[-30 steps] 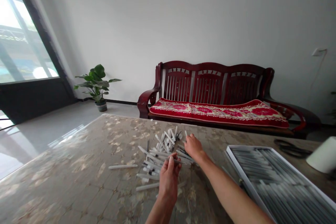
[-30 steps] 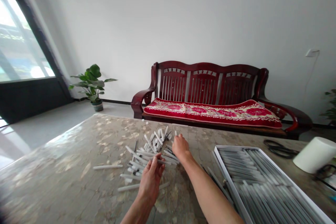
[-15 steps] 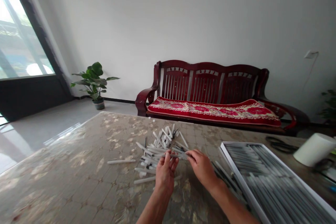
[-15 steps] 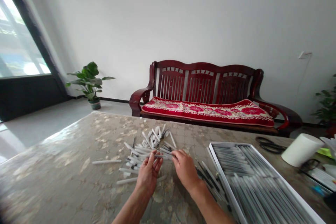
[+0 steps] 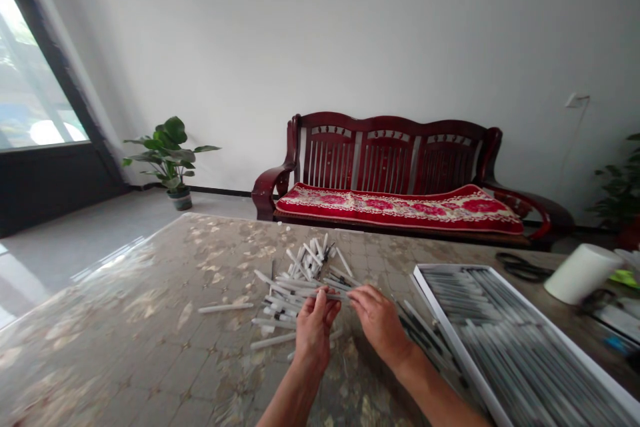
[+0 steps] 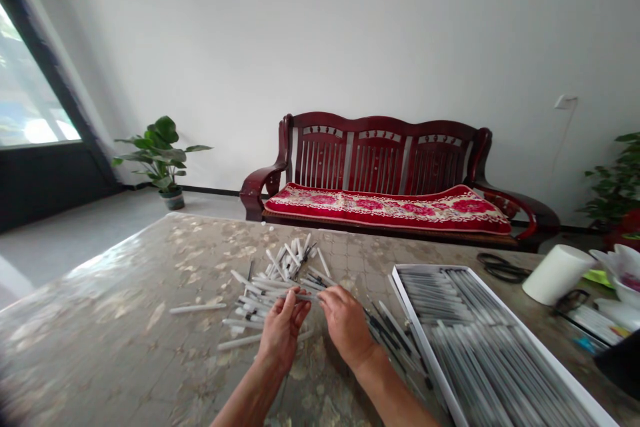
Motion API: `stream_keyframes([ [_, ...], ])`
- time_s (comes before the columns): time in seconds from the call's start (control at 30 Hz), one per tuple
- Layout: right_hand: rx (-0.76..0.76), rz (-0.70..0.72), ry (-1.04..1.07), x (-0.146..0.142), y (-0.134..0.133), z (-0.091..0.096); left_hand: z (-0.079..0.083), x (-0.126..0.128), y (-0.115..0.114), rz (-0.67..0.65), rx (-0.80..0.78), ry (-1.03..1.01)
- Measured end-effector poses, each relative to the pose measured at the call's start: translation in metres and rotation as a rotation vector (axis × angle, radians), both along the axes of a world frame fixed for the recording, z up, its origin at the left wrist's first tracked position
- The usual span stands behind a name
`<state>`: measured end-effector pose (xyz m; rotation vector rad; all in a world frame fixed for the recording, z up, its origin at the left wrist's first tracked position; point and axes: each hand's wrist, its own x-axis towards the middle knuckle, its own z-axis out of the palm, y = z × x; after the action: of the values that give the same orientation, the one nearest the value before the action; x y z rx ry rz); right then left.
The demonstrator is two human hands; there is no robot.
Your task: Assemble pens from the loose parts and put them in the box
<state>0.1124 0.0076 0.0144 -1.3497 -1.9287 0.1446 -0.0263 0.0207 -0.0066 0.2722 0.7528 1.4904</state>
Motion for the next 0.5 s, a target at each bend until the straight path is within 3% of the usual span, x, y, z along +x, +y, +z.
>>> stream_keyframes([
  [0.13,-0.119,0.010,0.117,-0.002,-0.002,0.006,0.001,-0.002,-0.002,-0.007,0.043,0.093],
  [0.27,-0.416,-0.009,0.365,-0.001,-0.003,0.012,0.004,-0.001,-0.008,-0.013,0.133,0.238],
  [0.4,-0.700,-0.013,0.749,0.002,-0.013,0.011,0.006,0.002,-0.012,-0.057,0.191,0.330],
  [0.5,-0.668,0.046,1.165,-0.003,-0.029,0.011,0.005,0.005,-0.012,-0.057,0.157,0.291],
])
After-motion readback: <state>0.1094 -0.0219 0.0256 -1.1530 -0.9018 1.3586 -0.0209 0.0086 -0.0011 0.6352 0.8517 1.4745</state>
